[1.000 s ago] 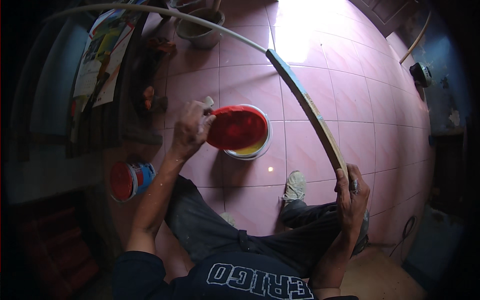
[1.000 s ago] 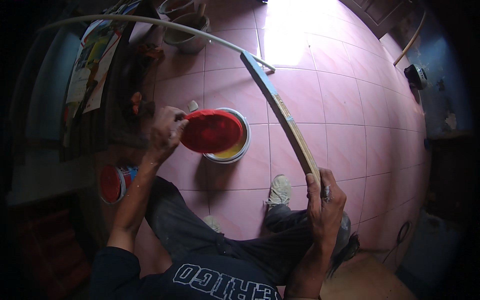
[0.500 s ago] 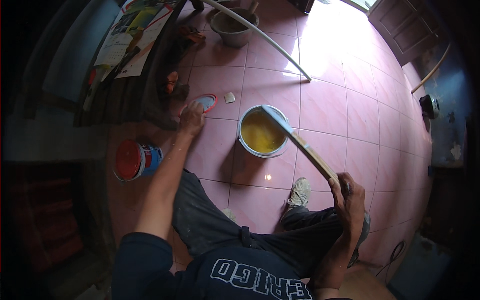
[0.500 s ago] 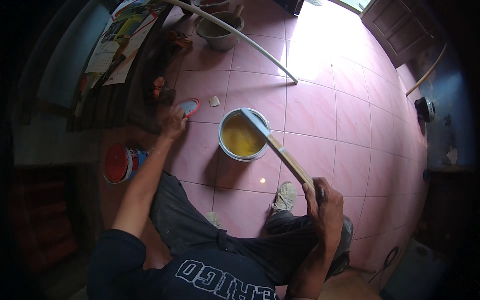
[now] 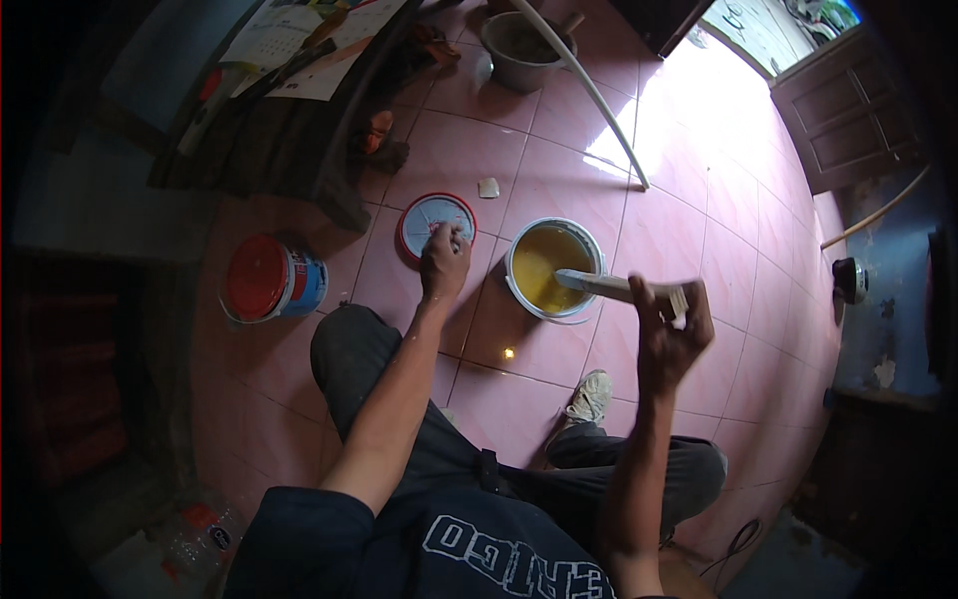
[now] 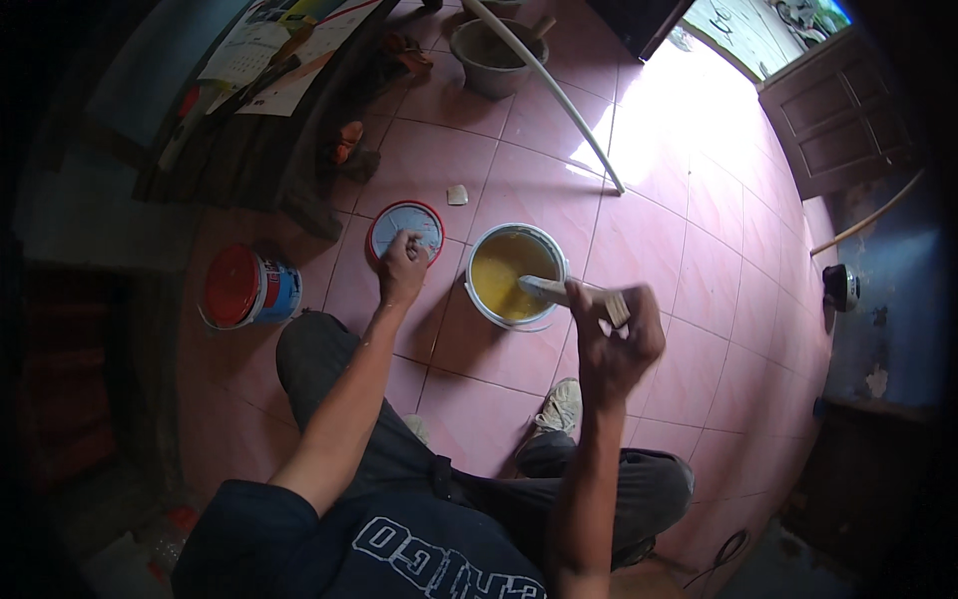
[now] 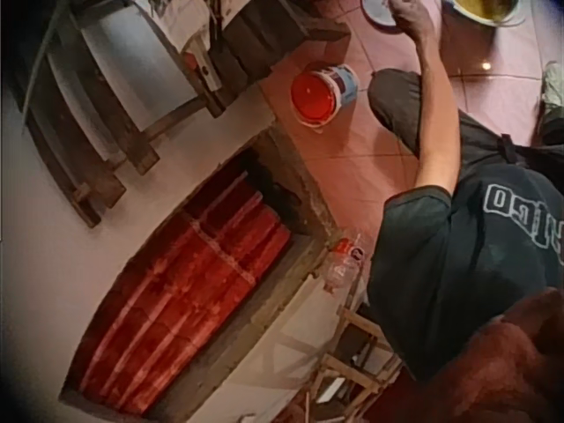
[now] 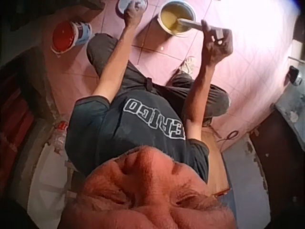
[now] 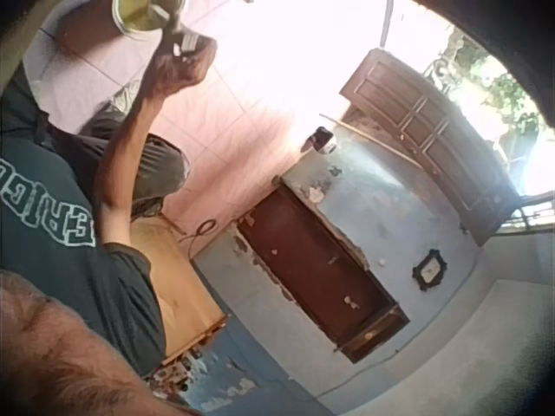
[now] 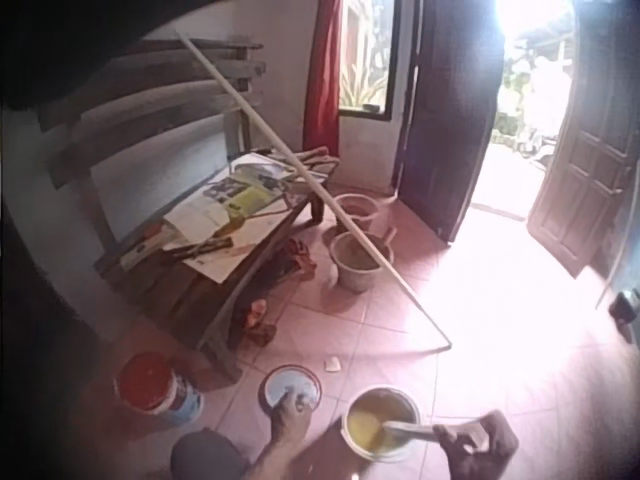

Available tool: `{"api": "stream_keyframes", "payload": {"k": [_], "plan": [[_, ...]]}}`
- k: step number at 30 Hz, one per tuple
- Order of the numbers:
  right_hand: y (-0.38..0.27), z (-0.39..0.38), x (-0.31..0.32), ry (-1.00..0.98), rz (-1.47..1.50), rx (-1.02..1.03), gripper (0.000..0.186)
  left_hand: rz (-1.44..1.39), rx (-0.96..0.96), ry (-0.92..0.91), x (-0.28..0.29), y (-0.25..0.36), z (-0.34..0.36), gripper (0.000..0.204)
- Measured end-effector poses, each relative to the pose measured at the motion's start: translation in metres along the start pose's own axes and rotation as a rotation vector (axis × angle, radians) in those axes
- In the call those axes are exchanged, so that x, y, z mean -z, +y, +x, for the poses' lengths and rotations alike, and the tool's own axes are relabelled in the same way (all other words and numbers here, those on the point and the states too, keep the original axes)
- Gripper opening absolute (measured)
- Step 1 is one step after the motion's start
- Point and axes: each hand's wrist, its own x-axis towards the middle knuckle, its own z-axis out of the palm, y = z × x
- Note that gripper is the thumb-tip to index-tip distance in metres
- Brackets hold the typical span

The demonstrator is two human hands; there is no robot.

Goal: Stirring a bucket of white paint or adhesive with a wooden stick.

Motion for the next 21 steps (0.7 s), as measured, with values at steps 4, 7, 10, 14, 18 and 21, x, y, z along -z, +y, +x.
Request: {"api": "stream_keyframes", "payload": {"k": [4,7,10,14,18,21], "plan": [[0.033,0.030,-0.074,0.190,0.241,-0.022,0.031,-0.144,-0.202,0.194,0.090,0.058,0.050,0.012],[0.069,0.033,-0.111,0.274,0.860,-0.292,0.021,0.142,-0.454,0.393,0.159,0.074,0.102,0.011],[0.094,0.026,-0.135,0.210,0.733,-0.368,0.017,0.439,-0.482,0.316,0.201,0.038,0.142,0.022],[0.079,0.018,-0.142,-0.059,0.554,-0.468,0.024,0.675,-0.614,0.283,0.207,0.010,0.158,0.041],[0.067,0.003,-0.132,-0.104,0.475,-0.364,0.030,0.575,-0.572,0.200,0.203,0.011,0.170,0.045],[0.035,0.011,-0.141,0.029,0.560,-0.361,0.032,0.558,-0.610,0.225,0.195,0.005,0.176,0.047]]}}
